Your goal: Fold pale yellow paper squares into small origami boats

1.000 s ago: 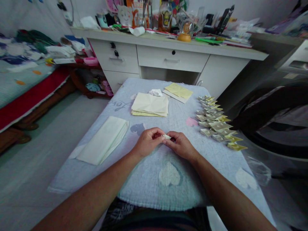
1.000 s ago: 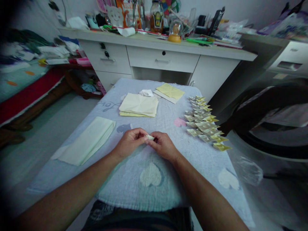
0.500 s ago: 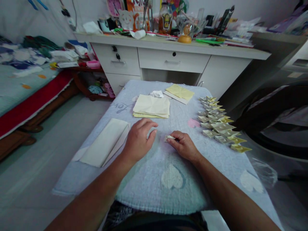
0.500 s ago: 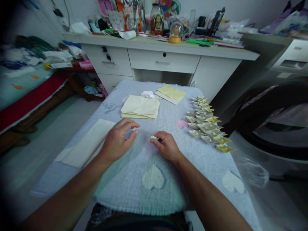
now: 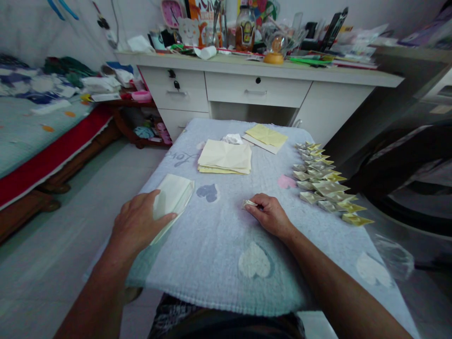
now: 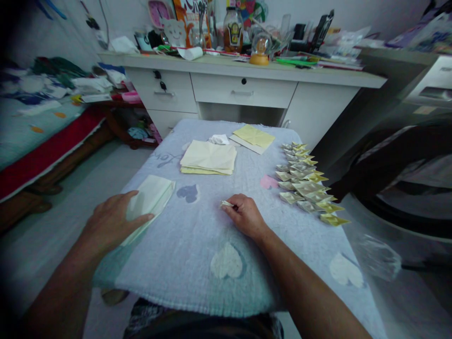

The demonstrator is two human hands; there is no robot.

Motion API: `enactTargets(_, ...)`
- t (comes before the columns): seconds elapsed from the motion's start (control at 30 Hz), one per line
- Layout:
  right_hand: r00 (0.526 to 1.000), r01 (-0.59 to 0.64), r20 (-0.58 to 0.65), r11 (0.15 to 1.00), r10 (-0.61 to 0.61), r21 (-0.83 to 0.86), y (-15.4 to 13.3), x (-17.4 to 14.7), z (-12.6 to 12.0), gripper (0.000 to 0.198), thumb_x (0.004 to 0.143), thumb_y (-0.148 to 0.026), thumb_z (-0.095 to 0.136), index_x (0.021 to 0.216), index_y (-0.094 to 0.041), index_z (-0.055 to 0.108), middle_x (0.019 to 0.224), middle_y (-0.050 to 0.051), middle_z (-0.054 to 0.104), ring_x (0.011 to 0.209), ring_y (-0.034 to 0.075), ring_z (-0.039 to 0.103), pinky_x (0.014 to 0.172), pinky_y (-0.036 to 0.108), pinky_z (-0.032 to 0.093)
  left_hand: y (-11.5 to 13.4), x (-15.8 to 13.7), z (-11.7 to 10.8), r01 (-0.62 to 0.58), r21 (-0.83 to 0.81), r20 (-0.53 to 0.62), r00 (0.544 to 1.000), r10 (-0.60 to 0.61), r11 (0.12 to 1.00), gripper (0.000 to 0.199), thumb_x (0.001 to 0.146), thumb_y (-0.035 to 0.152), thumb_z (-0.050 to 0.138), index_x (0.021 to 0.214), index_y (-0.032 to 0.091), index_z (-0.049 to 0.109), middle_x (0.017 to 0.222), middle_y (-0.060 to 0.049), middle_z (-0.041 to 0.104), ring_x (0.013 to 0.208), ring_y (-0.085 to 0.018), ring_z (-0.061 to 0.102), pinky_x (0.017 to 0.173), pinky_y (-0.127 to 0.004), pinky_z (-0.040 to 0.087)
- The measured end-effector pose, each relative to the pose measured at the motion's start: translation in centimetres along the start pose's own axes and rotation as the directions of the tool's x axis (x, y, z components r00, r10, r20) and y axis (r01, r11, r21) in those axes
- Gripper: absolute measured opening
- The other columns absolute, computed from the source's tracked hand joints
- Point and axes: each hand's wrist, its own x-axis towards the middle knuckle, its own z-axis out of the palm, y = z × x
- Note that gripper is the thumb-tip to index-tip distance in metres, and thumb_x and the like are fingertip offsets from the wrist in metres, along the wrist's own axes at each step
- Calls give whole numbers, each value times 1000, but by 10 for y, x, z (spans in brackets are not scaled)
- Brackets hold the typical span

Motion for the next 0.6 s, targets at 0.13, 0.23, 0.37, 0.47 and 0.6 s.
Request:
enactTargets(0.13,1000,-3,-8,1000,3,12,0,0,0,22,90,-30,56,74,-18,65,70,2,62,69,15,56,65,26,40,5,-2,-5,25,-13,4,1000,-25,1000,75,81,61,48,140,14,40,136,-19,49,119,-37,50,97,-45,41)
enactTargets(0.23,1000,-1,-5,1000,1,4,0,0,0,22,90,-31,56,74,-18,64,70,2,62,69,15,56,64,27,39,13,-4,-15,54,-13,39,998,-53,998,76,81,59,49,142,15,38,132,-20,54,110,-37,57,88,-45,46)
enactTargets(0.37,1000,13,8,1000,-13,-4,1,0,0,23,91,-31,55,74,-18,65,70,2,62,69,15,56,66,27,40,20,-3,-23,72,23,62,995,-74,997,75,81,57,48,144,17,36,125,-20,60,103,-38,62,80,-44,48)
enactTargets(0.47,1000,10,5,1000,-9,-4,1,0,1,23,91,-31,55,74,-18,64,70,2,62,69,15,56,65,27,39,18,-1,-28,94,11,70,993,-94,996,71,82,55,48,142,18,39,122,-19,64,100,-37,64,79,-44,48)
enactTargets(0.6,1000,6,5,1000,-6,-11,1,0,1,23,91,-31,56,74,-18,65,70,2,62,69,15,56,66,27,39,5,3,-37,125,-127,133,985,-107,984,54,86,48,45,133,22,50,124,-12,65,100,-32,64,83,-41,47)
